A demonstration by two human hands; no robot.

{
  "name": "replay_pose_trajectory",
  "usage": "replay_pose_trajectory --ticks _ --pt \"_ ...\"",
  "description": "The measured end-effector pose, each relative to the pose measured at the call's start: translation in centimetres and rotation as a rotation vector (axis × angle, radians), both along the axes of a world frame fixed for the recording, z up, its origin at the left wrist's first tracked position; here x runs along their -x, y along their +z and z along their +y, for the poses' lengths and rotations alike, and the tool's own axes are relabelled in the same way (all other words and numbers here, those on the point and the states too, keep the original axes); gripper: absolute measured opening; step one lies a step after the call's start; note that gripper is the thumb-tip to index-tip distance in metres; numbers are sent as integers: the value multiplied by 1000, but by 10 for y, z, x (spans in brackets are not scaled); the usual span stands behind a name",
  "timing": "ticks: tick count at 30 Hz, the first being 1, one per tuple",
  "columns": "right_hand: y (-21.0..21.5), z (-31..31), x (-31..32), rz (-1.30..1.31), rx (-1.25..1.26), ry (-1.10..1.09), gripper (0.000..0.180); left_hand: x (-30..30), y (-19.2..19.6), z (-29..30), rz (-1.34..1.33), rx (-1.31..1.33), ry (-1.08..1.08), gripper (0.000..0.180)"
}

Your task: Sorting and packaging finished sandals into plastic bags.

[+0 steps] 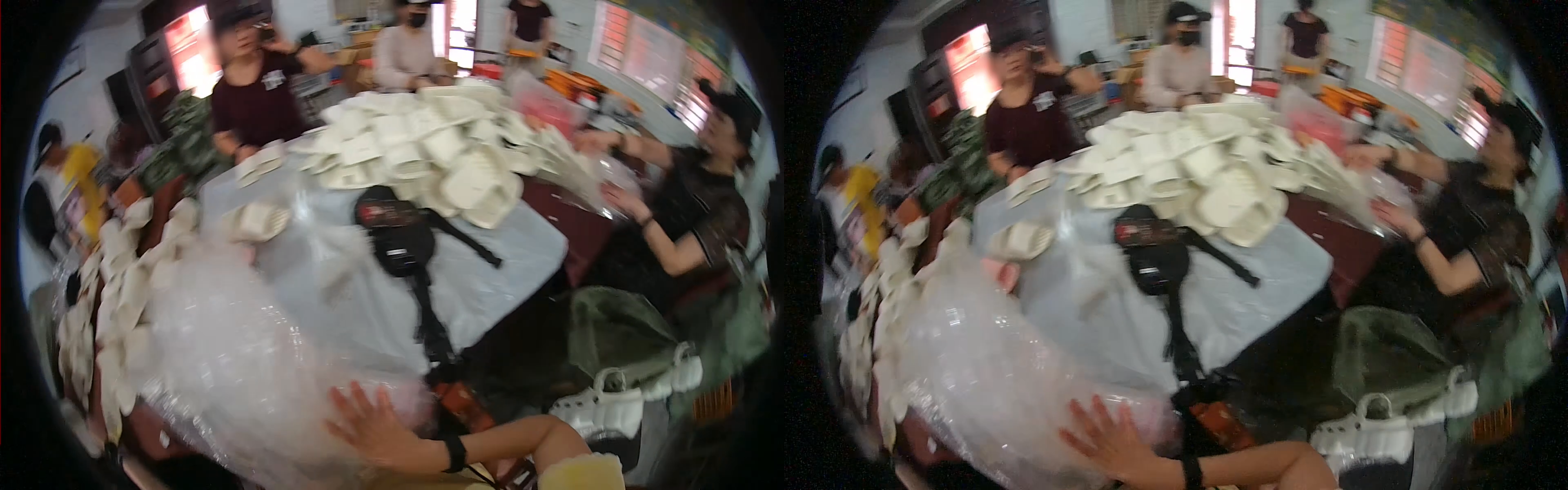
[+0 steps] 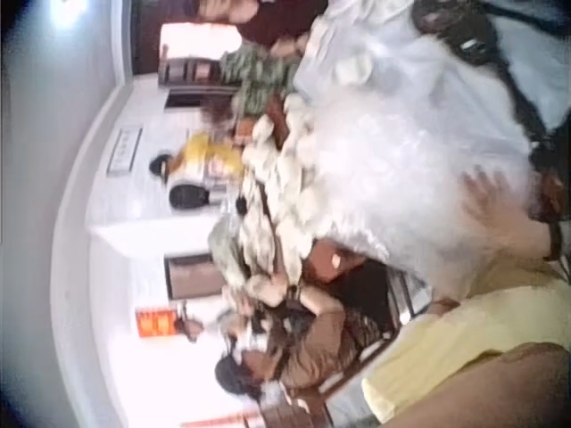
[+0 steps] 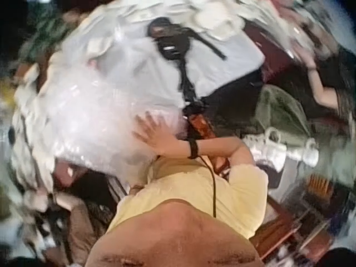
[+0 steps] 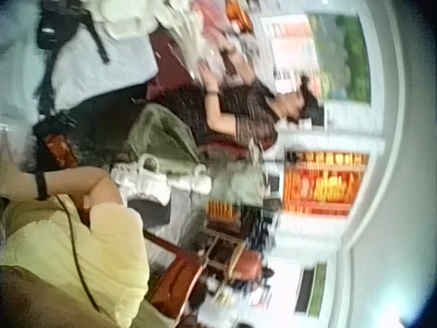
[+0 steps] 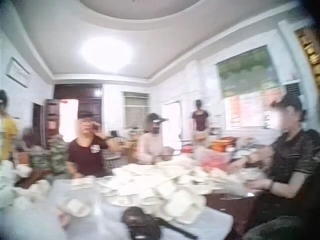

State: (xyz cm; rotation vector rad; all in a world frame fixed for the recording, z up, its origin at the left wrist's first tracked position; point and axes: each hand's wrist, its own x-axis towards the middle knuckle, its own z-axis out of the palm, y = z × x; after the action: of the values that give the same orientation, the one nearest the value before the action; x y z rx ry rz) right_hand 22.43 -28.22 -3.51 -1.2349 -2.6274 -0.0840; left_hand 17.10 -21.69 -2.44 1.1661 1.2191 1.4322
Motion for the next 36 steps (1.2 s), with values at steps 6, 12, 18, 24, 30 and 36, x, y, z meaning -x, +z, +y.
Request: replay_pose_trajectory --ticks 6,12,18,24,30,36 --pt "46 34 -62 254 -310 -119 66 -46 38 5 -294 -90 -153 56" --pt "44 82 -160 618 54 -408 47 -50 53 18 -579 -117 -89 57" --pt "66 136 -282 555 -410 -672 40 -9 62 9 -19 -235 -563 46" --pt "90 172 -465 441 -952 -917 32 45 1 8 69 348 -141 37" --pt "144 216 -551 406 -236 -1148 38 97 -26 -4 38 437 47 41" --pt "19 252 -592 388 -198 -1640 116 90 -9 -9 30 379 182 42"
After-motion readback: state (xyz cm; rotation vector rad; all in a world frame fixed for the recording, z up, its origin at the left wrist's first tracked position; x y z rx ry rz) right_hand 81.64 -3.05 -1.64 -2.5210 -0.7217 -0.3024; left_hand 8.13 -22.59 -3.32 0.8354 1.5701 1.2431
